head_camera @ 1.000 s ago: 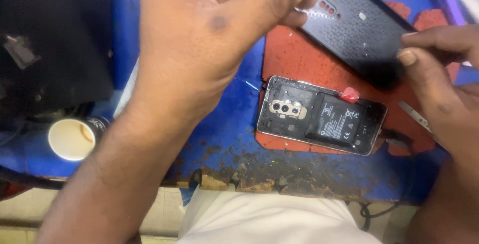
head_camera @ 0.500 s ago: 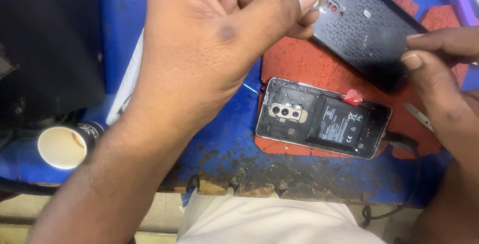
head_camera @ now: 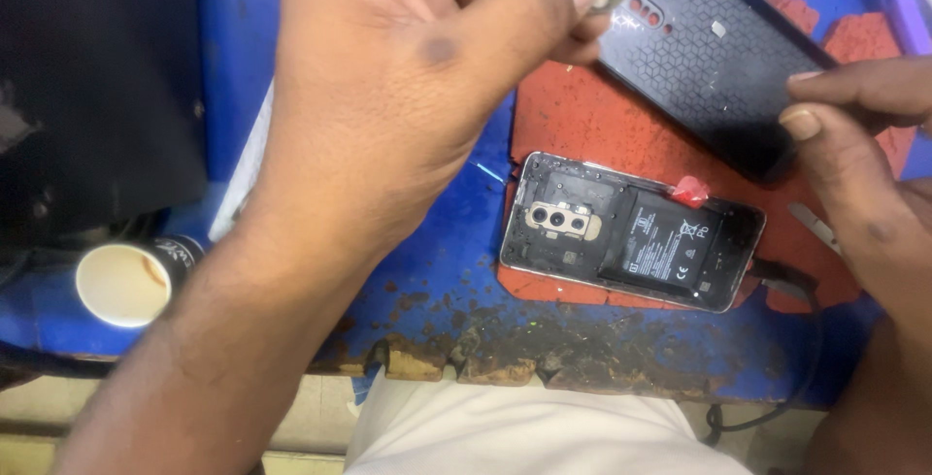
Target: The person works on the internal components of a disassembled smartphone placed on a workbench. They use tweezers and a screwdriver to manipulate small parts and connectors near the camera module and battery area.
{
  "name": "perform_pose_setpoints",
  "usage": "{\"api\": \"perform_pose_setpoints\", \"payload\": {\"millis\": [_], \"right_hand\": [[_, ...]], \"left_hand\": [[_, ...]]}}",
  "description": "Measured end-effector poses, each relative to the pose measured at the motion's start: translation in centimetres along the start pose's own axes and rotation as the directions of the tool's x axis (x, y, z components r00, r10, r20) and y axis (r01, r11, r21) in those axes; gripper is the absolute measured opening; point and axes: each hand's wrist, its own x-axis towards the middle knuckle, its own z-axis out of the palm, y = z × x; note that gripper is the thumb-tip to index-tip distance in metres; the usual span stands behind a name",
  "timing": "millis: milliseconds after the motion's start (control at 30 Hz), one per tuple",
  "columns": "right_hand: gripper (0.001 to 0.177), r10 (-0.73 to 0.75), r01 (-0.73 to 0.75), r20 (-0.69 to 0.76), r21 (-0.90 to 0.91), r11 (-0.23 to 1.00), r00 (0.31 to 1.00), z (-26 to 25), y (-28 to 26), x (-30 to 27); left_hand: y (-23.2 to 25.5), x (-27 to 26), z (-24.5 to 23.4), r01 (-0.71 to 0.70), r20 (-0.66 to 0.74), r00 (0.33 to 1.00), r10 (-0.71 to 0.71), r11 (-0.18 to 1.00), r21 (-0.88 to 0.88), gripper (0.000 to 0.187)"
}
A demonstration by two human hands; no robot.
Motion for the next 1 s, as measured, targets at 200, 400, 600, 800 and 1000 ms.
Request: {"api": "perform_pose_setpoints", "payload": {"millis": [200,400,600,800,1000], "right_hand": [[0.016,0.176,-0.173,-0.019,0.123,0.977,0.984,-0.2,-2.5,0.1],[0.015,0.142,-0.135,-0.035,0.145,0.980,0.989,-0.1,-3.3,0.5],[0.010,-0.194,0.195,-0.084,0.004,0.981,0.978,-0.5,-3.8,0.5],[0.014,-0.220,0.217,-0.079,-0.045,0.975,0.972,-1.1,-6.3,1.3],[0.012,-0.267,0.266,-0.090,-0.029,0.964,0.959,-1.2,-6.8,1.2]], "left_hand": [[0.3,0.2,0.0,0.006,-0.084,0.996,-0.001,0.999,0.054,0.005],[0.3,0.4,0.5,0.058,-0.080,0.996,-0.048,0.991,0.117,0.012],[1.1,0.5,2.2,0.151,-0.025,0.988,-0.152,0.927,0.342,0.042],[1.3,0.7,3.6,0.263,0.012,0.958,-0.287,0.893,0.365,0.047],[1.0,0.5,3.6,0.271,0.043,0.951,-0.305,0.896,0.351,0.043]]}}
